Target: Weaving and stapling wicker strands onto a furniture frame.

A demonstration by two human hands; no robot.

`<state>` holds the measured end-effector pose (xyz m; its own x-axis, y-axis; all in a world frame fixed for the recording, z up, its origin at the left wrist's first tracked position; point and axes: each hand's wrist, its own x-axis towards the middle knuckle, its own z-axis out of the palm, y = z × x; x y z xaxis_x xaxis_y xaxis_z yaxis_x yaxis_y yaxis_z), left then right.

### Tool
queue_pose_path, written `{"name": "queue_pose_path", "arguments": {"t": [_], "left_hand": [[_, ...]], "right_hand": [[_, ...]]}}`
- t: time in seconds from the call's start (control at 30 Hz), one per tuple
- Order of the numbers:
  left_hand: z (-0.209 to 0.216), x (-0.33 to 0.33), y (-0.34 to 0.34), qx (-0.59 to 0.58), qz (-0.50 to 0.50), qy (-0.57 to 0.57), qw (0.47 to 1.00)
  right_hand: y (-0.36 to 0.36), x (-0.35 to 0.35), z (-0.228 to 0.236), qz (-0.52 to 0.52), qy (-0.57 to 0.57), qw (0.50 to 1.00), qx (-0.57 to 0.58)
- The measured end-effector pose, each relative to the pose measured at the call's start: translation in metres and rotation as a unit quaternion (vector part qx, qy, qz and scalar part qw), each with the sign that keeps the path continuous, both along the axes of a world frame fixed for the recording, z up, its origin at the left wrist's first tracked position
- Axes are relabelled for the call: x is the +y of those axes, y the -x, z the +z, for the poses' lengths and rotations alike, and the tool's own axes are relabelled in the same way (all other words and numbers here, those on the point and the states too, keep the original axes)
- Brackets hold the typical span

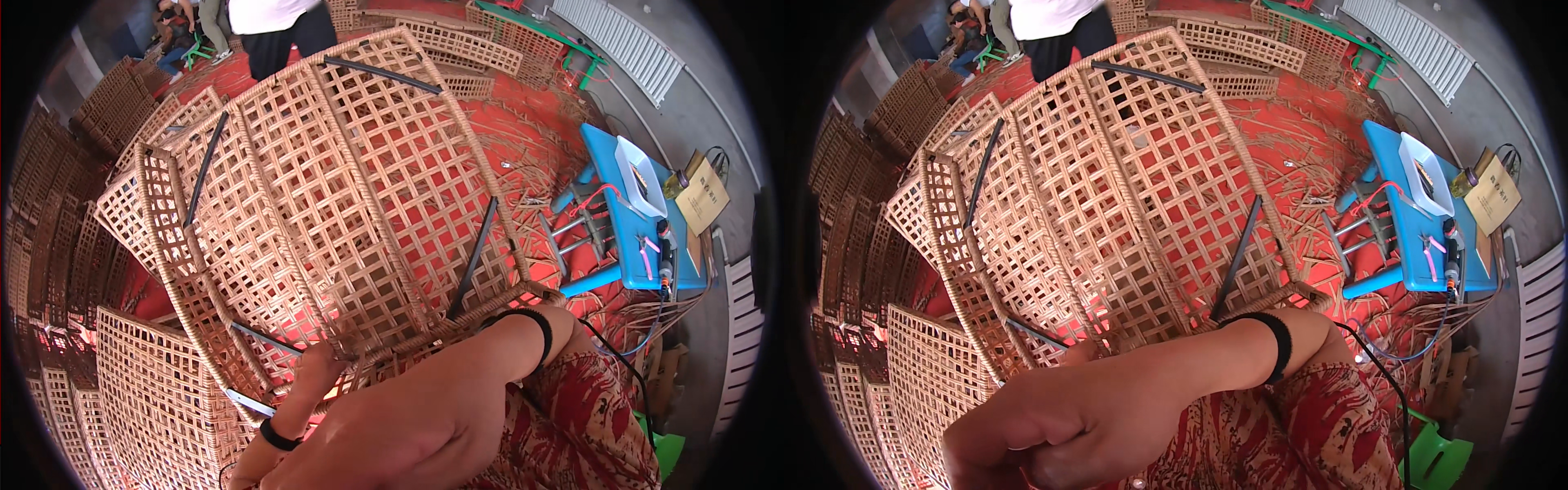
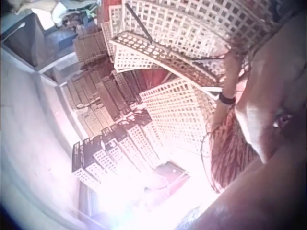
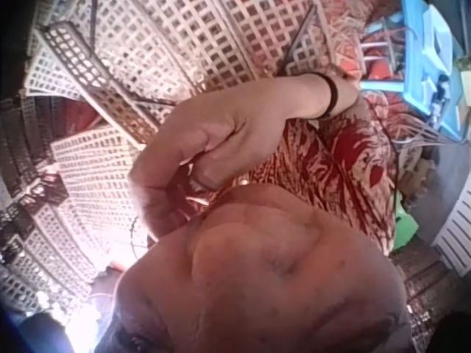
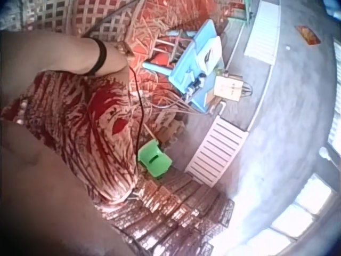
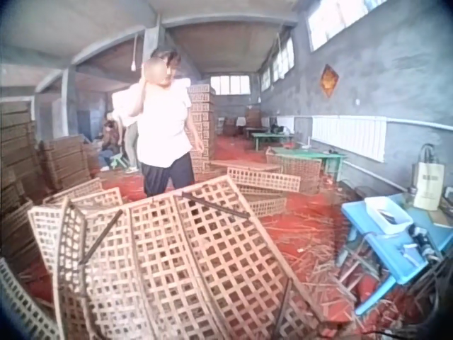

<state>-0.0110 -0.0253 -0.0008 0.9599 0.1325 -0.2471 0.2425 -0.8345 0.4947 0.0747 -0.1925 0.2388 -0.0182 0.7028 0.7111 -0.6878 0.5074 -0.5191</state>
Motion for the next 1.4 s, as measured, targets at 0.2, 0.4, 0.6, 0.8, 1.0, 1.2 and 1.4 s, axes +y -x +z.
{"name": "queue_pose_path", "arguments": {"t": [0.2,0.4,0.6,0.8,1.0,1.2,1.4], "left_hand": [[0.008,-0.006,-0.010,0.006,0.031,0.027,0.999],[-0.038,-0.001,-0.007,-0.055,0.022,0.131,0.990],[-0.030,0.001,0.000,-0.019,0.006,0.012,1.000],[-0.041,0.001,-0.009,-0.029,-0.031,0.000,0.999],[-0.044,-0.007,-0.023,-0.093,-0.009,-0.037,0.995],[-0.028,-0.001,-0.022,-0.075,-0.023,0.077,0.994],[-0.029,0.002,-0.011,-0.054,0.001,0.040,0.998]], "right_hand": [[-0.040,-0.001,-0.009,0.019,-0.083,0.992,-0.093],[-0.092,-0.020,-0.055,-0.280,0.276,0.917,0.062],[-0.113,-0.085,-0.095,-0.366,0.429,0.812,0.150],[-0.090,-0.137,-0.115,-0.477,0.511,0.677,0.229],[-0.092,-0.178,-0.149,-0.483,0.478,0.684,0.266],[-0.097,-0.177,-0.136,-0.594,0.539,0.578,0.148],[-0.134,-0.174,-0.109,-0.658,0.539,0.440,-0.287]]}}
